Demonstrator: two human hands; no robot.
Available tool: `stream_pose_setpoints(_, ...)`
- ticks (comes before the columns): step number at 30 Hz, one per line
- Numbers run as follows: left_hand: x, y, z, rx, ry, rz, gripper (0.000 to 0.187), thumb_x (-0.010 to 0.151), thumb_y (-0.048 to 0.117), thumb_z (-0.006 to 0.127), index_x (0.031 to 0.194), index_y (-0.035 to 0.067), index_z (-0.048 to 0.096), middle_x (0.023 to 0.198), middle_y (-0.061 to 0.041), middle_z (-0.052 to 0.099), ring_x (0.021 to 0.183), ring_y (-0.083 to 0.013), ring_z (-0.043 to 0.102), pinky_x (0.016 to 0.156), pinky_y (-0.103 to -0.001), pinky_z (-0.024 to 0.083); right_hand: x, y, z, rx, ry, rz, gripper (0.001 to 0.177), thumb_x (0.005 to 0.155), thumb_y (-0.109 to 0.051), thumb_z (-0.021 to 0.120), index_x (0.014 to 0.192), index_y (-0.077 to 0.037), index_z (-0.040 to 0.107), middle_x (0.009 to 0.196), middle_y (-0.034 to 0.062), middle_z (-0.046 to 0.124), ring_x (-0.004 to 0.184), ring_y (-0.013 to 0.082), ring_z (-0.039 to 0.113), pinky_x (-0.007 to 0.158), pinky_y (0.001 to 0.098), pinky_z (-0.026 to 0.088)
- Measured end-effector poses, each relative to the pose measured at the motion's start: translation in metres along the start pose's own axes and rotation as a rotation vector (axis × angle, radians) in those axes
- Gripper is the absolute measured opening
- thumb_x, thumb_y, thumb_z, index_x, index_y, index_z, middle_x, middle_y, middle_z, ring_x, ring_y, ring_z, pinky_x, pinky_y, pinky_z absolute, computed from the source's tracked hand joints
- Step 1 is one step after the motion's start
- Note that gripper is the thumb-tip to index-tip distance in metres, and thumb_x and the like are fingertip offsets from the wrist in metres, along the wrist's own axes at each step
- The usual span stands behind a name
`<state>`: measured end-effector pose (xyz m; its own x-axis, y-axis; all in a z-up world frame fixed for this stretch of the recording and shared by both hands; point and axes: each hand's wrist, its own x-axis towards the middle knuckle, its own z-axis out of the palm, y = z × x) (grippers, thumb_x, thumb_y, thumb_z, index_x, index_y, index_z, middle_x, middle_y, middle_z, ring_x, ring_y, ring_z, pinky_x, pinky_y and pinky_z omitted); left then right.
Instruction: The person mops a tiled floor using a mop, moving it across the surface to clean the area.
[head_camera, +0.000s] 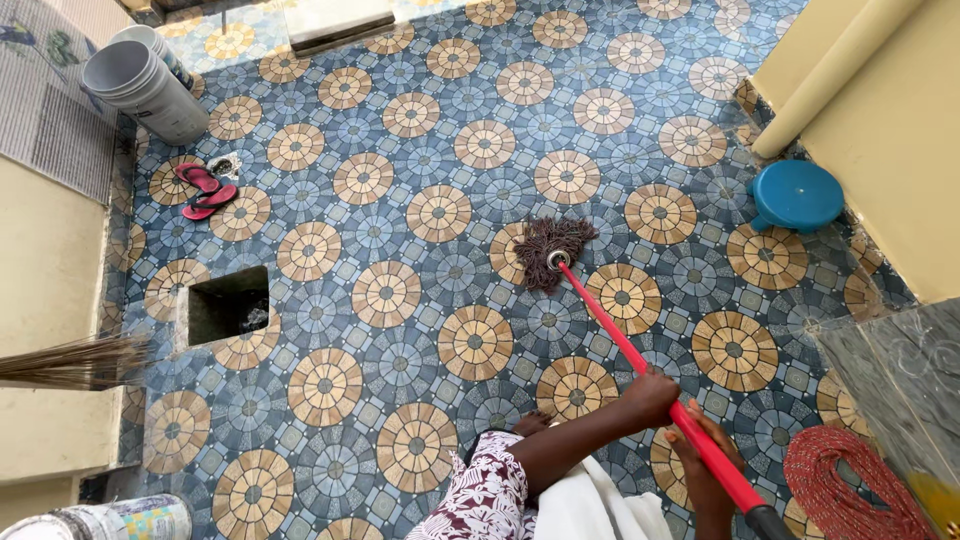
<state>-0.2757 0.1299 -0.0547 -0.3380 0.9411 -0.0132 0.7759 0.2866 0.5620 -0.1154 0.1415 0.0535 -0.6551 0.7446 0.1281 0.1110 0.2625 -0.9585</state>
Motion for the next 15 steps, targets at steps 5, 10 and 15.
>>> stream_pose_setpoints(5,-0.017,0.024,0.002,-0.012,0.011,-0.011,0.022,0.079,0.028,0.076,0.081,0.007,0.072,0.086,-0.014,0.073,0.087,-0.0375,0.073,0.103,-0.051,0.054,-0.012,-0.035,-0.027,-0.044,0.041,-0.031,0.019,0.092,0.002,0.073,0.111,0.004,0.070,0.127,0.0187,0.072,0.122,0.0250,0.069,0.106,0.0367,0.054)
stream_pose_setpoints(10,-0.022,0.005,-0.003,-0.095,0.158,-0.082,0.024,0.081,0.027,0.075,0.093,0.006,0.071,0.102,-0.014,0.072,0.109,-0.0440,0.065,0.082,-0.051,0.061,-0.001,-0.038,0.003,-0.035,0.042,-0.128,0.014,0.099,0.004,0.064,0.112,0.003,0.069,0.124,0.0170,0.073,0.119,0.0235,0.070,0.106,0.0357,0.055)
stream_pose_setpoints(15,-0.017,-0.033,0.002,-0.099,0.198,-0.115,0.022,0.084,0.024,0.073,0.096,0.006,0.069,0.106,-0.014,0.071,0.117,-0.0415,0.065,0.098,-0.049,0.057,0.012,-0.002,0.032,0.033,-0.009,-0.138,0.015,0.098,0.003,0.064,0.111,0.002,0.070,0.125,0.0160,0.073,0.118,0.0221,0.070,0.105,0.0340,0.055)
